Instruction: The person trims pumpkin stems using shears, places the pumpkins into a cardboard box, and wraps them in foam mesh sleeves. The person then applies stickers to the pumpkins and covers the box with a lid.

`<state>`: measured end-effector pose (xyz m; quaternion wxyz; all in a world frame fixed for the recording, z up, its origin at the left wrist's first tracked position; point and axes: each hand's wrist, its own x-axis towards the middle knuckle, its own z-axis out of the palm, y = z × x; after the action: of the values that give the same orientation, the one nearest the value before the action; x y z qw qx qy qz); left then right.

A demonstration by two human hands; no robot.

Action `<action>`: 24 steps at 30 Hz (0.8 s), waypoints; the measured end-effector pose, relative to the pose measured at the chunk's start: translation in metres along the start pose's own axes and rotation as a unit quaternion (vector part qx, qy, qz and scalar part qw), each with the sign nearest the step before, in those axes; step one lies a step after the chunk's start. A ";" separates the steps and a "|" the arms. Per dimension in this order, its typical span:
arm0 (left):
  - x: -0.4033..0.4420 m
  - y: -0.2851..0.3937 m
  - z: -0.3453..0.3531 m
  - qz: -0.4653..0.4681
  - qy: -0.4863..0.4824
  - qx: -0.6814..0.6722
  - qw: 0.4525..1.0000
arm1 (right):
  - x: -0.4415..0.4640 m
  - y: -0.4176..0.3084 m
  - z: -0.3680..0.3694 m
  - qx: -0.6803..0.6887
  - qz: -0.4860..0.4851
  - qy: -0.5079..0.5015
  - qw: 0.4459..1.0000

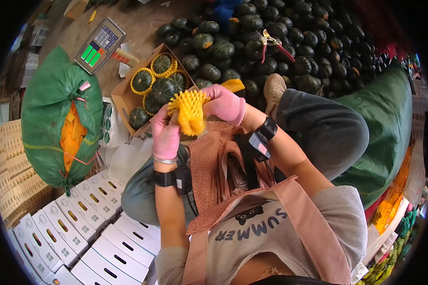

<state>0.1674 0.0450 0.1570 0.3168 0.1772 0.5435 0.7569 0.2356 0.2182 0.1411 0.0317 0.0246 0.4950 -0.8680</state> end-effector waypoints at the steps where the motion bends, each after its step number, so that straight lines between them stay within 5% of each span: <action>1: 0.002 -0.001 0.003 0.035 0.001 0.044 0.998 | 0.003 0.002 0.005 -0.001 -0.021 0.043 0.999; 4: 0.009 -0.007 0.007 0.121 0.028 0.154 0.980 | 0.013 0.024 0.007 -0.040 -0.141 0.084 0.986; 5: 0.009 -0.015 0.004 0.152 0.035 0.176 0.972 | 0.011 0.026 0.003 0.009 -0.110 0.025 0.994; 10: 0.010 -0.016 -0.004 0.226 0.017 0.393 0.891 | 0.010 0.026 -0.007 -0.026 -0.032 0.044 0.998; 12: 0.001 -0.017 0.003 0.123 0.013 0.338 0.933 | 0.015 0.038 -0.015 -0.034 -0.033 0.064 0.997; 16: 0.000 -0.023 -0.011 0.121 0.003 0.328 0.937 | 0.017 0.041 -0.012 -0.017 -0.016 -0.010 1.000; 19: -0.001 -0.029 -0.018 0.245 0.083 0.407 0.876 | 0.017 0.037 0.001 0.052 0.042 0.014 0.998; 21: -0.003 -0.017 -0.020 0.170 0.034 0.307 0.936 | 0.017 0.038 0.000 0.009 0.097 0.016 0.995; 22: -0.004 -0.013 -0.023 0.132 0.009 0.254 0.958 | 0.019 0.038 -0.002 -0.058 0.051 0.002 0.997; 23: -0.004 -0.020 -0.031 0.034 -0.075 0.004 0.997 | 0.021 0.038 -0.006 -0.124 0.004 -0.014 0.992; 24: -0.010 -0.023 -0.043 -0.121 -0.130 -0.113 0.978 | 0.023 0.037 -0.007 -0.190 -0.043 -0.030 0.980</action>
<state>0.1549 0.0120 0.1214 0.4921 0.1703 0.4257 0.7400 0.2158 0.2048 0.1044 0.0134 -0.0297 0.6504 -0.7589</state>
